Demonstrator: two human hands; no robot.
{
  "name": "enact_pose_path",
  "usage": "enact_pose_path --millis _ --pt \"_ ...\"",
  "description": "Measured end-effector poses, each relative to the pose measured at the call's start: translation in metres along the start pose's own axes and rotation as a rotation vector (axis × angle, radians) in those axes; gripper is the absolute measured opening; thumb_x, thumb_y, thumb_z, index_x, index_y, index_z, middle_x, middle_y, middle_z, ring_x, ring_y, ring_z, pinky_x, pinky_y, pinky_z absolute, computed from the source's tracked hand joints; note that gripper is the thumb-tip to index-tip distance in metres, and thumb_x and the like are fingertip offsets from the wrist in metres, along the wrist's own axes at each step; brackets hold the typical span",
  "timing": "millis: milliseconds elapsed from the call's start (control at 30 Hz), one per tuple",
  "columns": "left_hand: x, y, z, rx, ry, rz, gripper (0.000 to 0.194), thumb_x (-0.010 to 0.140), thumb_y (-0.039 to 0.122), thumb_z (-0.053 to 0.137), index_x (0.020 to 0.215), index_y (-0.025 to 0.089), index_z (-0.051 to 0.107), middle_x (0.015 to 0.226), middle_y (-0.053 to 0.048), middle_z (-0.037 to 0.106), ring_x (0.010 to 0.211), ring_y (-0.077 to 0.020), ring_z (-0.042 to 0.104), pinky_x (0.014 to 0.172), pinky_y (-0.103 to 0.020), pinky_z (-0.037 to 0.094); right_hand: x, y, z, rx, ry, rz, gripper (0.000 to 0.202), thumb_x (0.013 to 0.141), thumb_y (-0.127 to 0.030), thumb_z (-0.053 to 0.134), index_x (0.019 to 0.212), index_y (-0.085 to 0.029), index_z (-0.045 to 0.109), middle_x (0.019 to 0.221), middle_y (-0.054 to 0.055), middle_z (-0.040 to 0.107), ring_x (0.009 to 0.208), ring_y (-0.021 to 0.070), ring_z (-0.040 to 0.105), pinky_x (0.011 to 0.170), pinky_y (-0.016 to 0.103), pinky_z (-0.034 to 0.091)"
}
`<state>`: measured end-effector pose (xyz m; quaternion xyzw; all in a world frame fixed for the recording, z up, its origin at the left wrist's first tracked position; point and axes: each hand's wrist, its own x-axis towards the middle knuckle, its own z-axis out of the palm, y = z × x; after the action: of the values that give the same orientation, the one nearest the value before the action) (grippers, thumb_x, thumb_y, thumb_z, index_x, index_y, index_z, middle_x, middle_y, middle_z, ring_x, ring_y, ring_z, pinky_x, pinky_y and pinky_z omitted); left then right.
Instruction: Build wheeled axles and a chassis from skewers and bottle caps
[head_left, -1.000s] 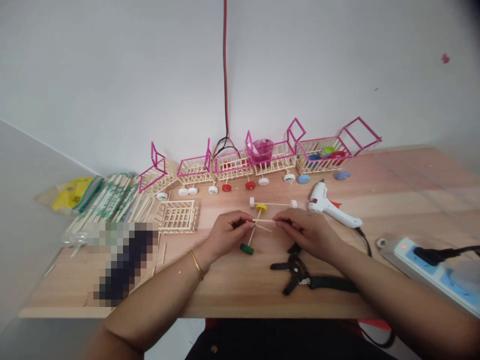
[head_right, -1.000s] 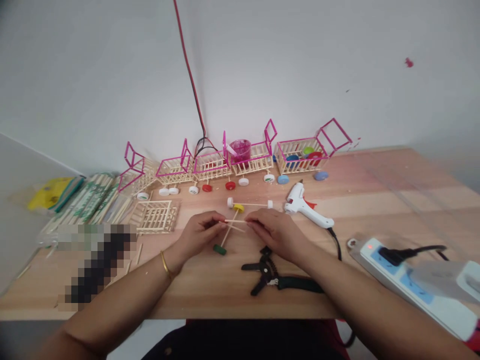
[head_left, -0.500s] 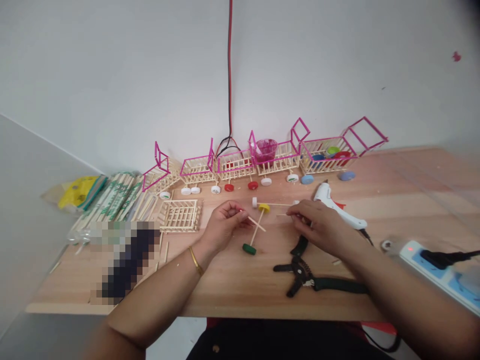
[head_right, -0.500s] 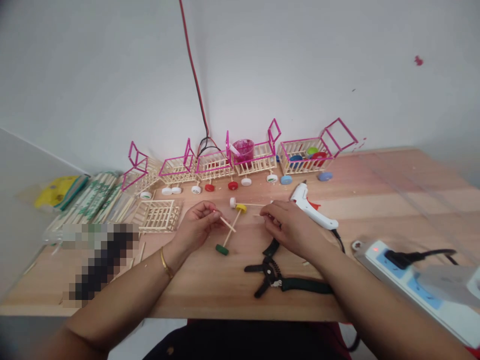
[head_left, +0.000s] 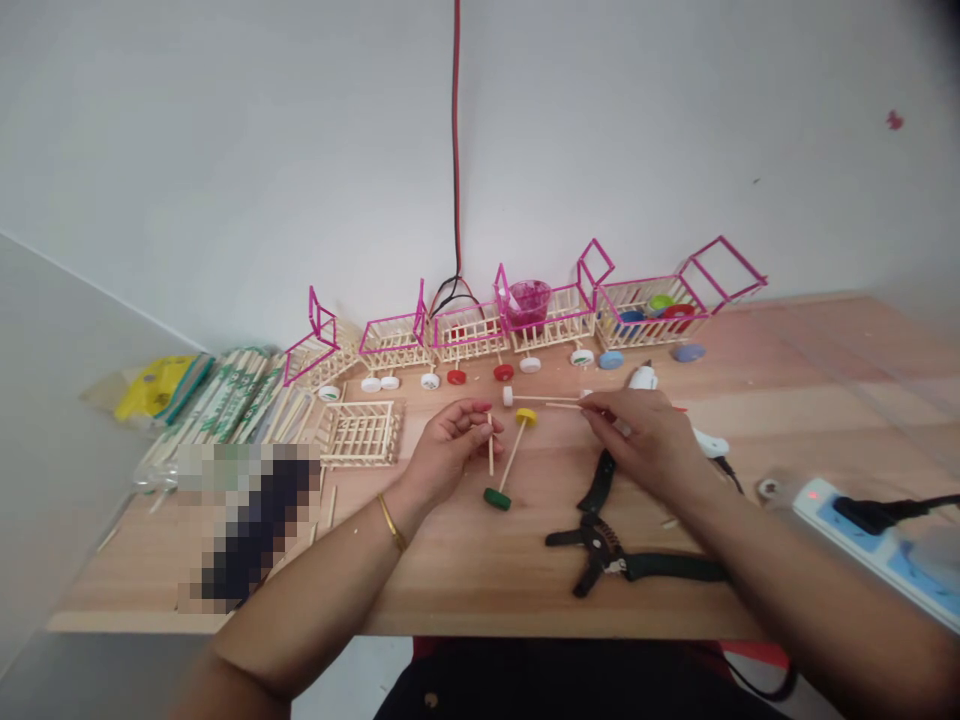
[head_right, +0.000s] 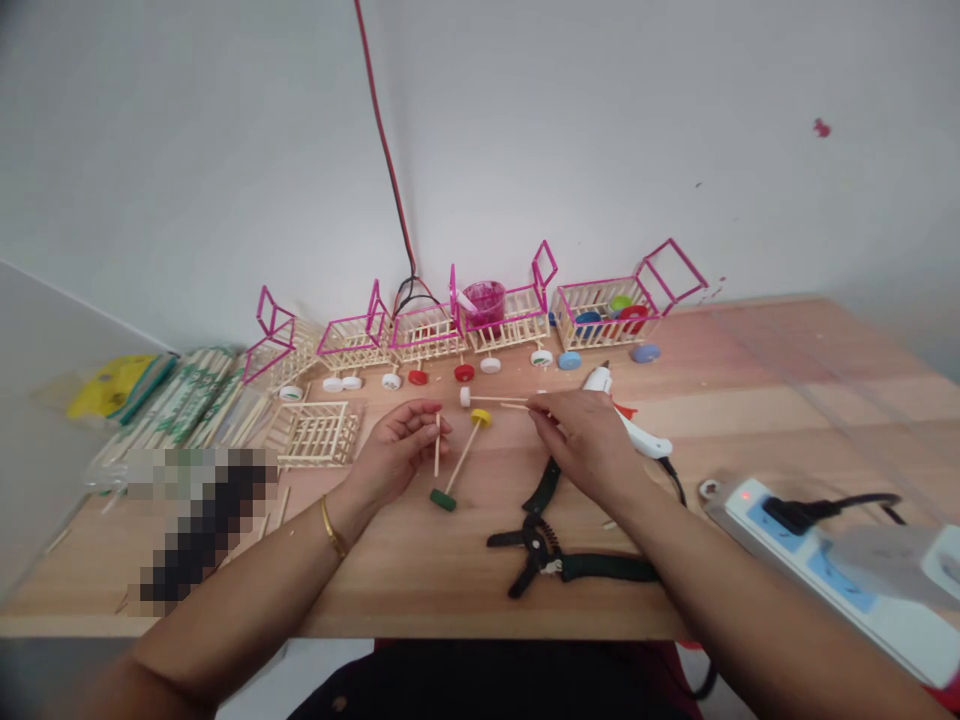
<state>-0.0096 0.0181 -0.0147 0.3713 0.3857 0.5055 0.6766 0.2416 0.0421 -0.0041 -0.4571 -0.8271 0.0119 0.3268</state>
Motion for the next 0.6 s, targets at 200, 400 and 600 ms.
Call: enact_pose_path --millis 200,400,600 --pt "0.000 -0.002 0.000 0.039 -0.019 -0.028 0.029 0.069 0.021 0.075 0.092 0.013 0.060 0.081 -0.004 0.069 0.060 -0.0092 0.062 0.062 -0.022 0.051 -0.002 0.001 0.006 0.020 -0.135 -0.029 0.020 0.090 -0.024 0.046 0.099 -0.018 0.064 0.090 0.006 0.071 0.084 0.0216 0.064 0.077 0.035 0.045" --pt "-0.001 -0.003 -0.001 0.077 -0.054 -0.015 0.028 0.072 0.020 0.073 0.096 0.014 0.060 0.082 -0.003 0.069 0.063 -0.0100 0.064 0.063 -0.022 0.051 -0.004 0.001 0.005 -0.002 -0.181 -0.060 0.018 0.089 -0.026 0.049 0.099 -0.019 0.063 0.091 0.006 0.071 0.088 0.0220 0.062 0.081 0.038 0.041" --pt "-0.001 -0.004 -0.002 0.078 -0.060 -0.007 0.025 0.073 0.021 0.072 0.092 0.015 0.058 0.081 -0.003 0.069 0.062 -0.0106 0.065 0.063 -0.023 0.051 -0.003 -0.008 -0.001 0.026 -0.240 -0.088 0.014 0.087 -0.027 0.055 0.096 -0.020 0.064 0.095 0.006 0.070 0.093 0.0227 0.059 0.083 0.040 0.038"
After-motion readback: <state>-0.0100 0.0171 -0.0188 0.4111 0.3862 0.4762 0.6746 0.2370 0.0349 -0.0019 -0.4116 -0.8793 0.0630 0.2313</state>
